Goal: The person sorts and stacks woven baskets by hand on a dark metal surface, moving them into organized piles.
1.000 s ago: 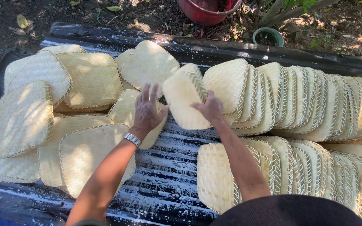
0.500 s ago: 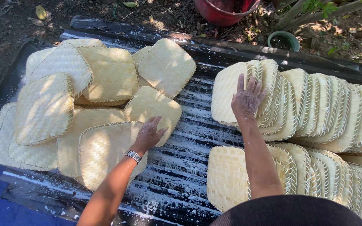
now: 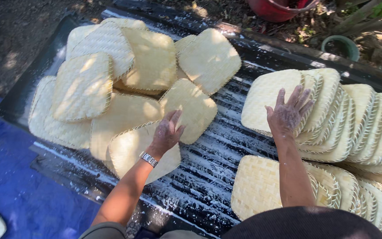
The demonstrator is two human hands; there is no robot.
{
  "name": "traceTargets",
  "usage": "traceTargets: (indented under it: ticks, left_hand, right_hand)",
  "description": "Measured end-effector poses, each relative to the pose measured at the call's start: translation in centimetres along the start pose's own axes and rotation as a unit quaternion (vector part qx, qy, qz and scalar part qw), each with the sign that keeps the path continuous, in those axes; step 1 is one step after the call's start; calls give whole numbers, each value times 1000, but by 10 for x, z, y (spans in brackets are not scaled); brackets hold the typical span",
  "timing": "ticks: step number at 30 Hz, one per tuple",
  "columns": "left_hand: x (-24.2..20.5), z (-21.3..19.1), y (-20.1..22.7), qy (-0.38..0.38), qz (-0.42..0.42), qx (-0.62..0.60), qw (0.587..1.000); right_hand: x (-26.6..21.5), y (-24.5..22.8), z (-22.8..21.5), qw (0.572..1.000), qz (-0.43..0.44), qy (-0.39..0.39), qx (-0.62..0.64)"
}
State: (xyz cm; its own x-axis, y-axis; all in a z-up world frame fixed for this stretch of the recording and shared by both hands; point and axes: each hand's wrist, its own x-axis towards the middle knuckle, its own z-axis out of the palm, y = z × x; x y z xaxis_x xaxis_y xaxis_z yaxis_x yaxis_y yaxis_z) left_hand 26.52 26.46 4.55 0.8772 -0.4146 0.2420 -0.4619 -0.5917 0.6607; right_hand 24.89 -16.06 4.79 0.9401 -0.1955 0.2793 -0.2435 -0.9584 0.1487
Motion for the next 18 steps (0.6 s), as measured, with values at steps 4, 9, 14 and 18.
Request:
traceTargets:
  ticks: [4, 9, 14, 18]
  left_hand:
    - [-46, -50, -14, 100, -76, 201, 971]
    - [-137, -88, -41, 201, -205, 260, 922]
    - [-218, -78, -48, 176, -280, 245, 911]
    - [-242, -69, -62, 122, -269, 253, 921]
  right_hand:
    - [-30, -80, 39, 981, -78, -46, 174]
    - [-91, -193, 102, 713, 194, -382, 555]
    - [-128, -260, 150, 390, 511, -239, 728]
    - [-126, -251, 159, 254, 438, -198, 839]
